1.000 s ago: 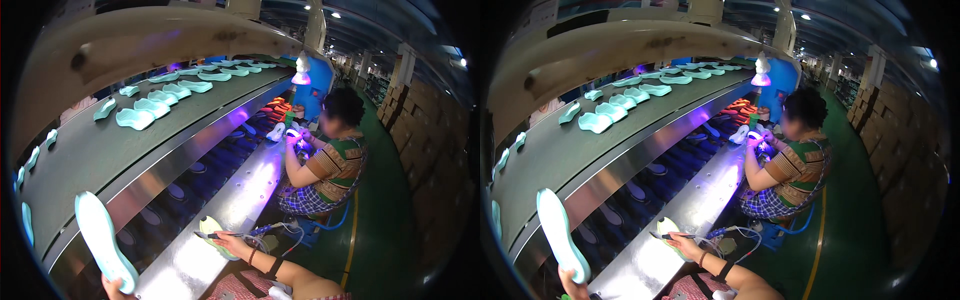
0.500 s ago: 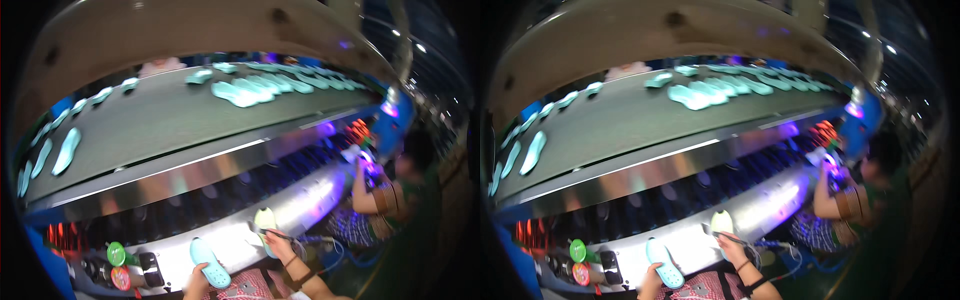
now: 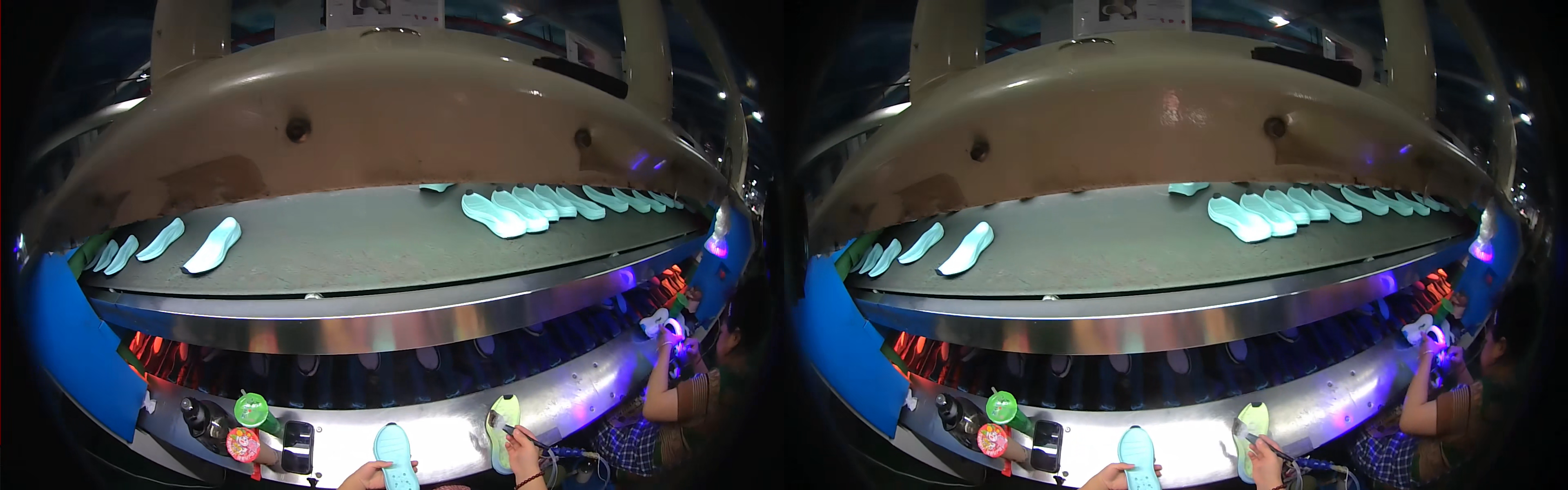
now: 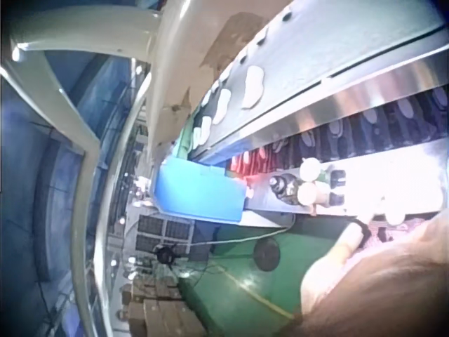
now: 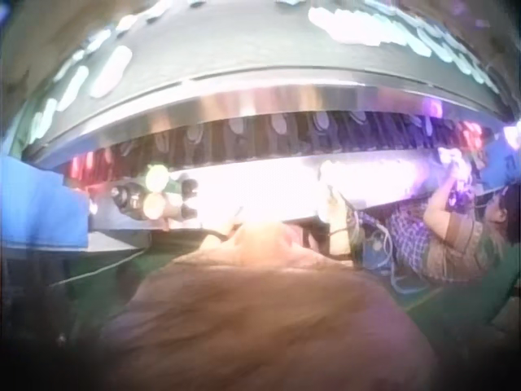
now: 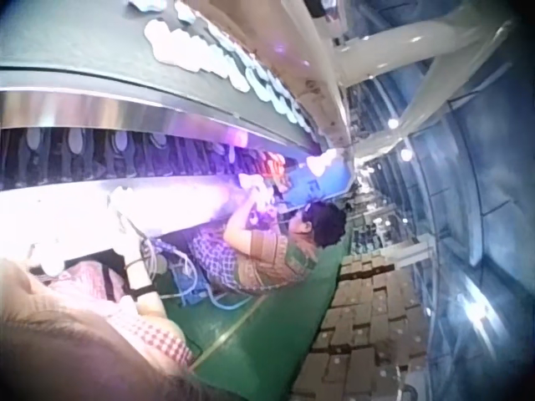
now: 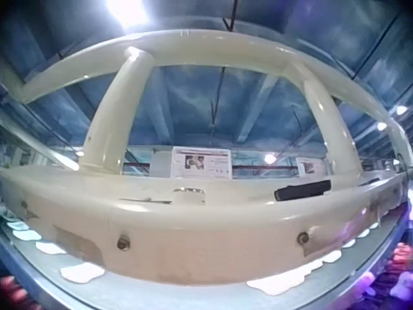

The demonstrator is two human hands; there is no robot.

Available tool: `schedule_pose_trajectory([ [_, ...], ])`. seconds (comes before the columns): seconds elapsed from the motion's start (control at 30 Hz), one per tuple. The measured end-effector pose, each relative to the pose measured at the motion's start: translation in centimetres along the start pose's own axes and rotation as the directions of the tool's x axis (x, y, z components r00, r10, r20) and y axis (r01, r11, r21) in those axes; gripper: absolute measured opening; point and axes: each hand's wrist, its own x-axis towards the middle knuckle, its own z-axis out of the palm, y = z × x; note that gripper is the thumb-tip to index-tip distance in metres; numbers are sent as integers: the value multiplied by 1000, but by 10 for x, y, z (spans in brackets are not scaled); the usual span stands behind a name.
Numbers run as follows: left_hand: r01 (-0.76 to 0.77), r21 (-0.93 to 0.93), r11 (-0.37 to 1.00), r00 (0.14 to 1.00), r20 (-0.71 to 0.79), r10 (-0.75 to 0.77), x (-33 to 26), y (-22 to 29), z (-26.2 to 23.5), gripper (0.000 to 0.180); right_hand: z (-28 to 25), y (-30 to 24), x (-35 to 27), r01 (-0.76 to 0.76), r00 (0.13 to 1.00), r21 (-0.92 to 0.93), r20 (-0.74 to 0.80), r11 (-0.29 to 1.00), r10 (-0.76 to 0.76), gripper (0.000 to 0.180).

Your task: Applying adhesive or primer to shoe insoles using a brush at a conveyor station.

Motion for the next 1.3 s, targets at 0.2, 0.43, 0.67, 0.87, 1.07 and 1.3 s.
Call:
schedule_pose_trajectory([
  [0.2,31,-23,999,999,20,-30,3,6,-8,64,-1,0,5,-418,906,276,61,865,419,30],
  [0.43,27,18,999,998,64,-28,7,11,8,66,-11,9,16,5,1000,-26,-15,1000,-5,26],
  [0.67,66,-66,996,995,73,-61,3,8,12,70,-46,14,39,-688,671,271,592,674,446,32],
  [0.87,67,-65,996,994,92,-60,2,2,7,69,-39,2,21,-776,614,413,666,477,423,35],
  [1.07,50,-73,996,994,104,-43,5,4,3,69,-74,21,60,-809,481,275,817,519,317,35],
  [1.3,38,-75,996,992,122,-28,1,5,-4,68,-9,1,14,-458,864,212,336,864,375,39],
])
